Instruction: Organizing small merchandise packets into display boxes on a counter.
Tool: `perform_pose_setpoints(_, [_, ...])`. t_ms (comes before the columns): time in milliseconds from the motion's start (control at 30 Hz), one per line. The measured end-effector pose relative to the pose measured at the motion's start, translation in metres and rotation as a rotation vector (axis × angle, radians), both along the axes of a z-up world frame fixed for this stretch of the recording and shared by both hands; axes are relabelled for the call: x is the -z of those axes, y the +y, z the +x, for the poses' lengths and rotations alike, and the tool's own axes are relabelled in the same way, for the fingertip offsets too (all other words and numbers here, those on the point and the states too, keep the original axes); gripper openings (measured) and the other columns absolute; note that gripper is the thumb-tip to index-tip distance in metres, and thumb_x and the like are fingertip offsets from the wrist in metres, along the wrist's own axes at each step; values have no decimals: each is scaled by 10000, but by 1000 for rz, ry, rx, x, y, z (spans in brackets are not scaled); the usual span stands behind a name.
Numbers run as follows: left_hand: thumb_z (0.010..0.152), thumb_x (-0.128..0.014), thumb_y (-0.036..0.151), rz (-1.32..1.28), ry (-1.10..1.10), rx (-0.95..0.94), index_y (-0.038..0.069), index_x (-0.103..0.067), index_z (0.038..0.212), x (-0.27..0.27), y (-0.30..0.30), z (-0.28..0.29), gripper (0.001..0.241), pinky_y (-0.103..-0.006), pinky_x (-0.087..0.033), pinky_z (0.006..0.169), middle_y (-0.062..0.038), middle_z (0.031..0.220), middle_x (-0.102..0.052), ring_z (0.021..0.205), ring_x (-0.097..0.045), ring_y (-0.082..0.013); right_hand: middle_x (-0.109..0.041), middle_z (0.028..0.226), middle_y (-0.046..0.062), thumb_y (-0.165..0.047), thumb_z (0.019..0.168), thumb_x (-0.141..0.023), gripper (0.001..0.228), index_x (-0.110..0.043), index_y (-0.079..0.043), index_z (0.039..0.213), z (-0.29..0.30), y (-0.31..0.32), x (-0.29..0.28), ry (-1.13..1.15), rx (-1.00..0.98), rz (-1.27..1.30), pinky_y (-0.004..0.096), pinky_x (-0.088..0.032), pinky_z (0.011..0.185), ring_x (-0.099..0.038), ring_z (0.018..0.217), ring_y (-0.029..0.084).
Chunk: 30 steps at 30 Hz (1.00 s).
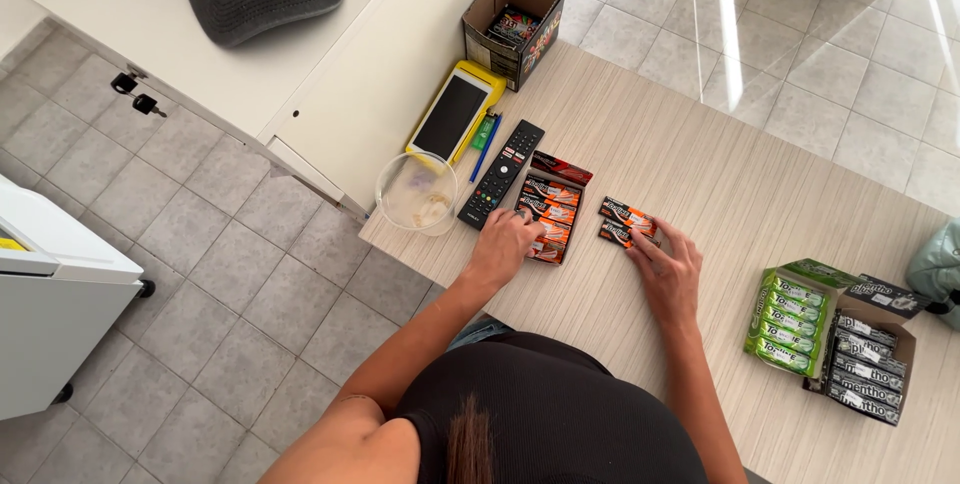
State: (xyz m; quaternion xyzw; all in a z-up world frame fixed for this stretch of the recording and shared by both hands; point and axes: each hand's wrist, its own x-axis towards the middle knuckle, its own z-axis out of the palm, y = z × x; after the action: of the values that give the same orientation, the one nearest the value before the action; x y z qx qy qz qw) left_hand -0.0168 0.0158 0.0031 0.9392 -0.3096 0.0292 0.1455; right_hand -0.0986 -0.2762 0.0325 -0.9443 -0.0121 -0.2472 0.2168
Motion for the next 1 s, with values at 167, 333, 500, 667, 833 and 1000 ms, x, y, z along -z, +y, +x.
perform_pose_setpoints(167, [819, -790, 210, -40, -29, -8, 228, -704, 979, 9, -5, -7, 182, -412, -491, 1013, 24, 948, -620, 925, -684, -200, -614, 1435, 34, -384, 977, -696, 266, -751, -353, 1236, -1, 1, 2, -2, -17, -56, 410, -412, 1065, -566, 1321, 274])
perform_pose_setpoints(333, [1004, -638, 211, -264, 116, 22, 200, -683, 1093, -100, -23, -37, 100, -449, -607, 836, -10, 983, -566, 853, -709, -256, -609, 1427, 61, -340, 988, -694, 288, -744, -290, 1268, -3, 12, -11, -8, -28, -62, 433, -413, 1060, -557, 1332, 283])
perform_pose_setpoints(500, [1028, -565, 234, -416, 110, 212, 212, -586, 1239, -120, -65, -48, 214, -559, -620, 763, -85, 952, -600, 818, -703, -442, -706, 1078, 170, -37, 1091, -489, 341, -623, -26, 1405, -21, 50, -61, -187, -154, 662, 405, -495, 990, -676, 1043, 293])
perform_pose_setpoints(667, [996, -626, 310, -555, 285, 295, 247, -581, 1250, -105, -76, -35, 265, -519, -609, 819, -70, 998, -666, 938, -714, -404, -677, 830, 186, 37, 1084, -473, 291, -641, -7, 1317, -43, 27, -56, -105, -58, 961, 319, -526, 714, -639, 690, 218])
perform_pose_setpoints(833, [913, -741, 264, -657, 505, 424, 242, -646, 1250, -120, -69, -32, 351, -519, -595, 880, -145, 956, -745, 955, -725, -436, -671, 767, 123, 64, 879, -751, 360, -722, -25, 1227, -57, 38, -46, -2, -93, 919, 294, -540, 694, -611, 666, 154])
perform_pose_setpoints(1000, [964, -688, 240, -633, 464, 209, 178, -705, 1095, -91, -50, 3, 146, -415, -591, 793, -101, 959, -754, 886, -751, -316, -608, 783, 28, -58, 943, -743, 251, -736, -101, 1191, -47, 47, -24, 48, 138, 951, 208, -418, 609, -480, 672, 65])
